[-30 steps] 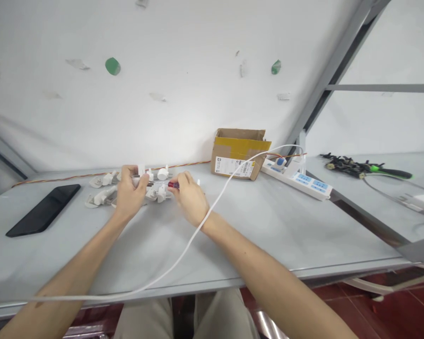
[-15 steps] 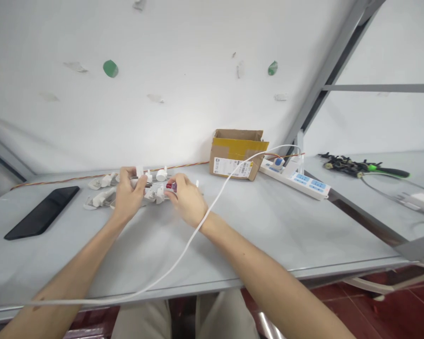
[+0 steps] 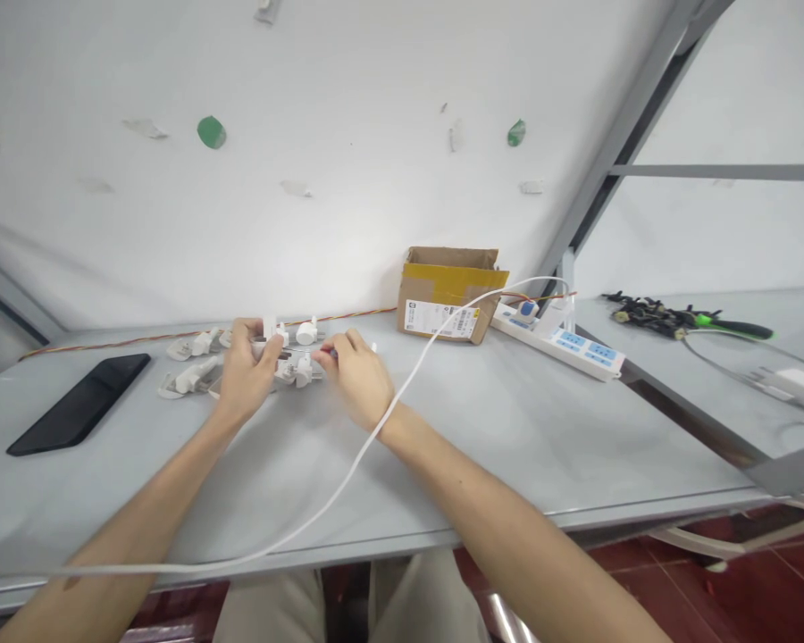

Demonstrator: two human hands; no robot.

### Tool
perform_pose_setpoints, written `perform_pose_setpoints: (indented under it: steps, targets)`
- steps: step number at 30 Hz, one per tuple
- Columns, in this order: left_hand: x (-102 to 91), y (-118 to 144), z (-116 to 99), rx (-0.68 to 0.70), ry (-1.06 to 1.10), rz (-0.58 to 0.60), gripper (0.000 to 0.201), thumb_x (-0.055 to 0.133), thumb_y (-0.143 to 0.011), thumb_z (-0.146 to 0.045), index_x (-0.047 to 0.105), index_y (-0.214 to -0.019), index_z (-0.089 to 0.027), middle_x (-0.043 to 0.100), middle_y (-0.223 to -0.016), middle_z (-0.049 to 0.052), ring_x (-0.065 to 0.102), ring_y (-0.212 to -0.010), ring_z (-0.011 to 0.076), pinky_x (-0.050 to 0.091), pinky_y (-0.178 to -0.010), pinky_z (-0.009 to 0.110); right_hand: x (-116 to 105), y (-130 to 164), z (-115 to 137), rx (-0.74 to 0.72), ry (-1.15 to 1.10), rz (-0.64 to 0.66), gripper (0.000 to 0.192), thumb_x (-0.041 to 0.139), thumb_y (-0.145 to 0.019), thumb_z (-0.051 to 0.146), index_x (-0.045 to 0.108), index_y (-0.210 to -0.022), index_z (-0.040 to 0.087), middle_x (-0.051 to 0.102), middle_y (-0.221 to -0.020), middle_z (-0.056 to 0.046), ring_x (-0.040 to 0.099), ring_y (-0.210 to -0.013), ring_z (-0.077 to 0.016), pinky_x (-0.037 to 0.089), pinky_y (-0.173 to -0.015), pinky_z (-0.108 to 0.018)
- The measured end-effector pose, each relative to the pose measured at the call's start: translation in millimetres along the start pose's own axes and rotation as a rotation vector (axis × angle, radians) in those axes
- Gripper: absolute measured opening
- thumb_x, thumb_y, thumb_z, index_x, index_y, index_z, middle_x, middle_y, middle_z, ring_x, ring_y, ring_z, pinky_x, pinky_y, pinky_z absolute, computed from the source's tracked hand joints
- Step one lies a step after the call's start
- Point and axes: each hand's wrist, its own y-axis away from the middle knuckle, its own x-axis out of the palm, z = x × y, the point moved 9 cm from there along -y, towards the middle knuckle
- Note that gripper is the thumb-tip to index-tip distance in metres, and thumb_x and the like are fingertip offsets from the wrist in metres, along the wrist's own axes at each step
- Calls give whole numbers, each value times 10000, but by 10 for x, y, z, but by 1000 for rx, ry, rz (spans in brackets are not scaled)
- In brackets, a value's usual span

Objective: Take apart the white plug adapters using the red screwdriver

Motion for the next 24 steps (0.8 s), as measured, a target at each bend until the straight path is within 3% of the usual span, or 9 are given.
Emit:
perform_pose_setpoints:
  steps: [3,8,16,20,24]
  targets:
    - [-16,-5,36,-28,-13,-17,239,527,-819,-391,458,-982,-229,628,-923,25,595,-716,166,447,-697,308,39,13,-16,13,-66,26,183,592,-871,276,520,-1009,181,593,-1002,-76,591,-875,-196,485,-774,-343]
    - [-27,-15,36,-10,-9,-22,255,535,-814,-396,459,-983,-221,628,-921,40,604,-749,183,451,-715,321,12,4,8,-39,-28,5,57,531,-905,212,540,-950,180,578,-986,-76,581,-885,-195,478,-806,-351]
    - [-3,1,-32,16,-13,-1,230,529,-819,-373,460,-977,-221,622,-932,34,603,-795,184,449,-737,316,21,0,-45,4,33,6,183,447,-953,315,591,-957,202,592,-961,-63,599,-847,-182,476,-782,-331]
    - [-3,-3,-12,-3,-12,-6,221,530,-821,-363,455,-978,-226,624,-936,28,604,-817,181,445,-755,314,46,8,-86,19,-85,-1,219,563,-887,288,512,-1067,175,588,-1060,-96,600,-874,-193,492,-778,-345]
    - [-11,-15,52,-49,-6,-16,238,534,-820,-391,450,-979,-235,623,-923,18,596,-736,169,439,-721,313,65,-3,-67,-17,-92,18,74,516,-897,187,520,-970,176,603,-979,-82,593,-875,-198,481,-791,-355]
